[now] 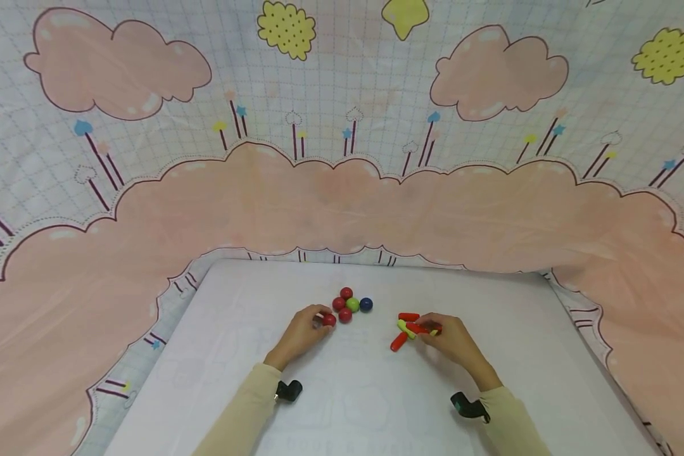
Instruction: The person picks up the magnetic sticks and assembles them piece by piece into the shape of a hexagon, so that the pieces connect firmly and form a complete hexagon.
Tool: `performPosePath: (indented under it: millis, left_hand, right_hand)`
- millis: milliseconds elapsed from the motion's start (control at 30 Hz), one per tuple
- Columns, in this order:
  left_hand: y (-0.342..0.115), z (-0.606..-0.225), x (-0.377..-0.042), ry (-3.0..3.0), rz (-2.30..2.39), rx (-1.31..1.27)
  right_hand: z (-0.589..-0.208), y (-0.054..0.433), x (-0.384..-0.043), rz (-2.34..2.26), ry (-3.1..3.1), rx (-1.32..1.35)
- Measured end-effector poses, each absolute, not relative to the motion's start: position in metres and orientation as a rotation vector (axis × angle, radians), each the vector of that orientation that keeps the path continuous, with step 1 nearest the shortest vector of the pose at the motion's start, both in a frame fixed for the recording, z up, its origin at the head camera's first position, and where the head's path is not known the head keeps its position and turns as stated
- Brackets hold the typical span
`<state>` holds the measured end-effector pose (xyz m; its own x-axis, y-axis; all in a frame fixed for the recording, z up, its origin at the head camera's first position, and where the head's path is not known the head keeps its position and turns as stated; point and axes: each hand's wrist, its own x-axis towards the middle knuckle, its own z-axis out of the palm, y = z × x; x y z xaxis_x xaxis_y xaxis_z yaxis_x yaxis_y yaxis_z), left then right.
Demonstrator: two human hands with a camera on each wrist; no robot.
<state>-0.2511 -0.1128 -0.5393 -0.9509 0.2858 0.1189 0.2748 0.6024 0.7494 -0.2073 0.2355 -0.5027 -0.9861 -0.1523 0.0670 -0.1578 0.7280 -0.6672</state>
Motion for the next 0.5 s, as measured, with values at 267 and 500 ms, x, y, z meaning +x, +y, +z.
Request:
performPosePath:
  millis: [267, 500]
  left_hand:
    - [-0.109, -0.531, -0.248, 2.798, 1.396, 0.538]
    - [-0.103, -0.518, -0.24, 2.81, 1.442, 0.571]
  right_hand:
    - [-0.487, 0.215, -0.208, 1.231, -2.875, 0.265]
    - [-0.482, 0.203, -0.206, 1.255, -2.869, 0.286]
